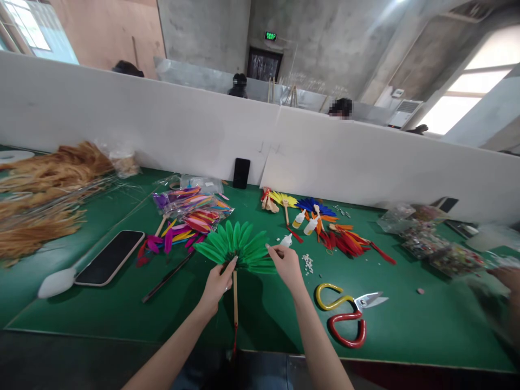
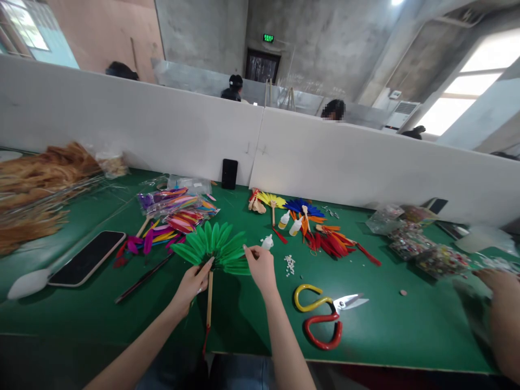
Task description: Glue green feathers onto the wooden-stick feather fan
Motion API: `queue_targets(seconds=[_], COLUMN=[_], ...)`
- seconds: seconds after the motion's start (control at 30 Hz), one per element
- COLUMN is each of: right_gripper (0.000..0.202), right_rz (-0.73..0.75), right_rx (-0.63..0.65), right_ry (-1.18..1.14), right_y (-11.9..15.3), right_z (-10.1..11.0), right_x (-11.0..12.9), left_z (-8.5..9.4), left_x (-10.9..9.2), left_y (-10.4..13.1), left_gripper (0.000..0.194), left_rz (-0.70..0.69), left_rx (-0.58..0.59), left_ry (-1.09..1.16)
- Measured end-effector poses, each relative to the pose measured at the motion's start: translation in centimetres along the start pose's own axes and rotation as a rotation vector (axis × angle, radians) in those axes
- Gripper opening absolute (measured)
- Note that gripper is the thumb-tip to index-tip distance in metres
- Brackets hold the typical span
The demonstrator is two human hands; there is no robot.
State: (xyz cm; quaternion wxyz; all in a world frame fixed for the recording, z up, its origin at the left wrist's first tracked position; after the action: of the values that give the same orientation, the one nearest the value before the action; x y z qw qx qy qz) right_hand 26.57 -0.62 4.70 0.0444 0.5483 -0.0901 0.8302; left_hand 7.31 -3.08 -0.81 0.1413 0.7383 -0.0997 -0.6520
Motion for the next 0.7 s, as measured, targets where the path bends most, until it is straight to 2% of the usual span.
queue_targets(seconds=[0.37,0.57,0.63,0.7], right_gripper=[0.045,0.066,0.065,0.054], right_rz=[-0.044,-0.136,-0.166,-0.209], right_rx=[-0.023,-0.159,-0.163,-0.067], right_ry=[-0.127,-0.345,-0.398,-0.449], right_y=[0.1,2.0,3.4,4.9], right_z=[0.4,1.5,0.5,-1.6], right_x=[-0.1,-1.9,-2.6,-3.0], left_z=[0.1,0.2,0.1,-0.2], left_x=[0.4,0.5,0.4,0.2], left_y=[-0.5,-0.8,-0.8,-0.8], left_gripper=[0.05,0.05,0.051,0.051], left_rz=[0.008,-0.008,-0.015,-0.018], left_rx=[-0.002,-0.017,-0.017,-0.017], left_ry=[0.01,0.017,0.02,0.023])
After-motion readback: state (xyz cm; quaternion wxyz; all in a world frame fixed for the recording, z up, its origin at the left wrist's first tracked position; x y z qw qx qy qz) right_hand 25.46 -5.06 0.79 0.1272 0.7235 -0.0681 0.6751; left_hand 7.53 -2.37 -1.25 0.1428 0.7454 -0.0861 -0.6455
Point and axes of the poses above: each hand's wrist, its own y-axis away from the middle knuckle, its own z-axis out of the back of the hand, x = y × z, the point moved 4 cm from there along -y, towards the middle knuckle, and after that the axes turned 1 degree about -y, right-handed, at the moved point
